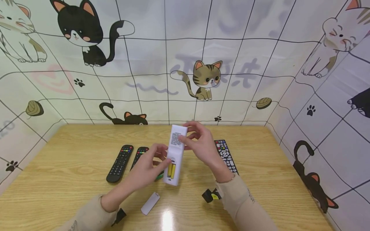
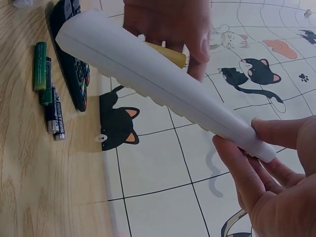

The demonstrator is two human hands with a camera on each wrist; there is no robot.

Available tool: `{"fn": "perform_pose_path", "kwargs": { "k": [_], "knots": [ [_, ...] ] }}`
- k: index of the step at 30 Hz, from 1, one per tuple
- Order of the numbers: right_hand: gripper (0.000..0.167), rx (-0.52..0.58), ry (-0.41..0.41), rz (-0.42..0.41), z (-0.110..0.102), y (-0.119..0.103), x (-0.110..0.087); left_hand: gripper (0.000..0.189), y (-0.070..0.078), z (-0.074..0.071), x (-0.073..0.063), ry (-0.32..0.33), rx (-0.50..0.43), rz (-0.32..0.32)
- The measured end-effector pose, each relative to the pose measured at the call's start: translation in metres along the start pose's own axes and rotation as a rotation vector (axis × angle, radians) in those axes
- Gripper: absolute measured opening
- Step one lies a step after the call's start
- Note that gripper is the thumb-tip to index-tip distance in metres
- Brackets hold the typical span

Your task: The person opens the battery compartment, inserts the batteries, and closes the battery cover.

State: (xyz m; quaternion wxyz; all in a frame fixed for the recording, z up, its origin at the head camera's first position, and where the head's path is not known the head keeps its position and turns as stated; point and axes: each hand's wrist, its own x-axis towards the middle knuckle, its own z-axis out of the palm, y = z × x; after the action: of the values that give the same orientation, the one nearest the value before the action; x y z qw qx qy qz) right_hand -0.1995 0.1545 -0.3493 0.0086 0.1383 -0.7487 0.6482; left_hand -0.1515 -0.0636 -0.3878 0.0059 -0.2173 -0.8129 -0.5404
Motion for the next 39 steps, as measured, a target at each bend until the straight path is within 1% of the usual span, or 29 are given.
{"fn": "perform_pose_path", "kwargs": {
  "k": [3,6,10,14,20,22,25,33,39],
  "knots": [
    [0.041,0.007,0.001,0.003,0.0000,-0.0006,0.0004,0.036,-0.0002,-0.0012,0.0001,-0.056,-0.066,-0.095],
    [0.041,0.012,-0.001,0.001,0.0002,-0.0009,0.0009,0.039,0.0001,-0.0021,0.0000,-0.107,-0.110,-0.152],
    [0.041,0.021,-0.002,-0.004,0.0004,-0.0016,0.0005,0.040,0.0002,-0.0030,0.0011,-0.158,-0.172,-0.183],
    [0.040,0.028,-0.006,0.001,0.0006,-0.0027,-0.0008,0.038,0.0008,-0.0041,0.0019,-0.182,-0.226,-0.219],
    [0.039,0.024,-0.013,-0.009,0.0015,-0.0032,-0.0022,0.039,0.0029,-0.0055,0.0027,-0.231,-0.364,-0.297],
    [0.040,0.015,-0.015,-0.019,0.0018,-0.0032,-0.0024,0.040,0.0031,-0.0059,0.0029,-0.242,-0.388,-0.311],
    [0.040,0.007,-0.018,-0.031,0.0023,-0.0028,-0.0024,0.040,0.0029,-0.0067,0.0029,-0.254,-0.400,-0.319],
    [0.038,-0.010,-0.020,-0.045,0.0028,-0.0022,-0.0020,0.039,0.0005,-0.0074,0.0039,-0.265,-0.394,-0.312],
    [0.038,-0.021,-0.023,-0.061,0.0042,-0.0043,-0.0031,0.039,-0.0004,-0.0088,0.0053,-0.268,-0.397,-0.319]
  ]
}}
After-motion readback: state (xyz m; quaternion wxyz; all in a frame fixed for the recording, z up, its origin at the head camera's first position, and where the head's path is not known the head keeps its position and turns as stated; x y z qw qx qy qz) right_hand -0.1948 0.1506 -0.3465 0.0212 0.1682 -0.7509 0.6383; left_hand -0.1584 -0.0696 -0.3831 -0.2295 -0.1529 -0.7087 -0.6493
